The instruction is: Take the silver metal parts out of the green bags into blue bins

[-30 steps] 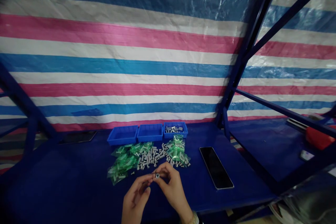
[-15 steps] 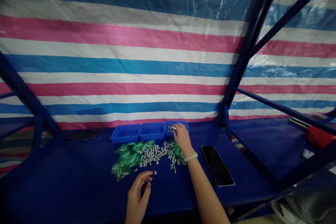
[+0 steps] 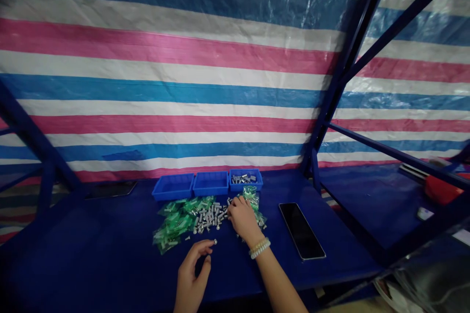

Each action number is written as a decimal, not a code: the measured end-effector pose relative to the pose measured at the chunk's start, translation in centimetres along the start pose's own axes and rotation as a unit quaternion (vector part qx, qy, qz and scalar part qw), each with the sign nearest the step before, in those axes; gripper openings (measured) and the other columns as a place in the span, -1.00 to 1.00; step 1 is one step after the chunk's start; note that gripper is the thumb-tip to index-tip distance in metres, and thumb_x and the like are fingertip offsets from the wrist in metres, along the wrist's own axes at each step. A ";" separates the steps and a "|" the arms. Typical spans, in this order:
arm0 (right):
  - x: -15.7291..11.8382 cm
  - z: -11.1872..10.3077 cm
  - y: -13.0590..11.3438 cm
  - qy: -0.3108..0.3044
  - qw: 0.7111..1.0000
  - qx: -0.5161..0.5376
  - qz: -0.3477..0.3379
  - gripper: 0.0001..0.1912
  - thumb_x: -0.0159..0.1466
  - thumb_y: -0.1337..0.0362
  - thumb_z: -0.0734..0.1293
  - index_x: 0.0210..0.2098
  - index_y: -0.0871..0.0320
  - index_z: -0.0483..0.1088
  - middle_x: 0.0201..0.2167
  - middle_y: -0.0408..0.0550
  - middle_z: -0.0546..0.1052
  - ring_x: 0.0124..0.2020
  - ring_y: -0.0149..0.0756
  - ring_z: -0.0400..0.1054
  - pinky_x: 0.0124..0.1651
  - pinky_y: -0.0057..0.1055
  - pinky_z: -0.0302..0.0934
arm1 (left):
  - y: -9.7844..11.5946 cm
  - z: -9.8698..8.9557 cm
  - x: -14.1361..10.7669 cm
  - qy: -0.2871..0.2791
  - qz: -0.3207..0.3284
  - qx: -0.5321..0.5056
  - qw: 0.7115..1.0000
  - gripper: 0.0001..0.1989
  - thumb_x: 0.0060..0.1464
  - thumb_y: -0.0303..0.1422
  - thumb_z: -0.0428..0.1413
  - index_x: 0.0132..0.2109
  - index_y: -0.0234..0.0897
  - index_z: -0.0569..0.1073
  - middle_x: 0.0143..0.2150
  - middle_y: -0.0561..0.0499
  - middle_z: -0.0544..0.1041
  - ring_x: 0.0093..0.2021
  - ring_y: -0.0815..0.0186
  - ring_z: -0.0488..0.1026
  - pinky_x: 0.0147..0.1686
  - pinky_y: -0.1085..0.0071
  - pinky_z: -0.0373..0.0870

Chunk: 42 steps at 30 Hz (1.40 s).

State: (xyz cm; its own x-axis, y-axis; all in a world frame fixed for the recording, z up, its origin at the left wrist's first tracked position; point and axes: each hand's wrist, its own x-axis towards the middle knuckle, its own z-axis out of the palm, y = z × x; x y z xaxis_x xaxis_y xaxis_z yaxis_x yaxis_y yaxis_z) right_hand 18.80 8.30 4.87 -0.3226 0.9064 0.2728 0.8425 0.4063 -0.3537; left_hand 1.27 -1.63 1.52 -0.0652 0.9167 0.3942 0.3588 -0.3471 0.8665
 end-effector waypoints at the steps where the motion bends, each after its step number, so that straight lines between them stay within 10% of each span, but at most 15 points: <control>1: -0.4 -0.1 -0.2 0.015 0.999 0.046 0.006 -0.88 0.18 0.47 0.34 -0.31 0.16 0.41 -0.23 -0.02 0.46 -0.10 -0.15 0.29 -0.03 -0.26 0.15 | 0.0 0.0 0.0 0.000 -0.008 -0.006 1.000 -0.76 0.07 -0.42 0.03 -0.13 -0.23 0.53 -0.20 -0.08 0.57 -0.22 0.18 0.53 -0.17 0.25 0.50; 6: -3.9 -0.9 -2.9 0.057 0.960 0.275 0.002 -0.82 0.20 0.49 0.27 -0.25 0.12 0.34 -0.34 -0.13 0.48 -0.31 -0.29 0.39 -0.21 -0.40 0.25 | 0.8 -0.1 0.3 -0.008 -0.073 -0.091 0.993 -0.64 0.03 -0.36 0.10 0.01 -0.25 0.47 -0.14 -0.12 0.58 -0.19 0.20 0.55 -0.12 0.30 0.51; 18: -6.5 -3.0 -7.3 0.077 0.947 0.311 -0.012 -0.87 0.18 0.45 0.34 -0.36 0.08 0.41 -0.41 -0.15 0.41 -0.33 -0.29 0.34 -0.25 -0.40 0.21 | 1.8 0.0 -0.7 -0.073 -0.195 -0.220 0.953 -0.54 -0.04 -0.12 0.22 -0.03 -0.29 0.54 -0.13 -0.14 0.62 -0.13 0.07 0.56 -0.10 0.27 0.50; 28: -6.6 0.5 -5.6 0.108 0.837 0.533 0.068 -0.91 0.16 0.36 0.39 -0.33 0.12 0.40 -0.34 -0.08 0.54 -0.25 -0.23 0.45 -0.14 -0.35 0.32 | 2.8 -0.9 -0.1 -0.019 -0.091 -0.158 0.983 -0.66 0.07 -0.29 0.13 0.01 -0.24 0.51 0.00 -0.13 0.57 -0.03 0.11 0.53 -0.01 0.29 0.48; 36: 3.5 -2.6 2.1 0.273 0.931 0.242 -0.001 -0.79 0.27 0.27 0.28 -0.12 0.17 0.45 -0.23 0.04 0.56 -0.19 -0.17 0.42 -0.06 -0.24 0.28 | -0.1 1.0 -0.3 -0.016 0.014 -0.010 1.000 -0.67 0.09 -0.44 0.04 0.00 -0.23 0.49 -0.14 -0.09 0.62 -0.17 0.18 0.57 -0.11 0.25 0.52; 42: 6.5 -2.3 4.1 0.152 0.988 0.020 0.034 -0.79 0.29 0.38 0.24 -0.15 0.21 0.47 -0.18 0.08 0.56 -0.11 -0.16 0.39 -0.02 -0.31 0.22 | -0.4 0.9 -0.4 -0.004 0.050 0.025 0.998 -0.72 0.11 -0.46 0.02 -0.06 -0.23 0.50 -0.21 -0.07 0.61 -0.21 0.20 0.57 -0.16 0.28 0.52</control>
State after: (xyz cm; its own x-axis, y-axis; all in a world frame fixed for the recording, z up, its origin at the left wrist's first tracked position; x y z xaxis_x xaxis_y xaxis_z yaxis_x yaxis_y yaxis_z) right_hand 21.14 15.63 7.22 -0.1176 0.8575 0.5008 0.8383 0.3561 -0.4129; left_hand 2.03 -1.73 0.75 -0.0189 0.8795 0.4755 0.4090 -0.4271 0.8064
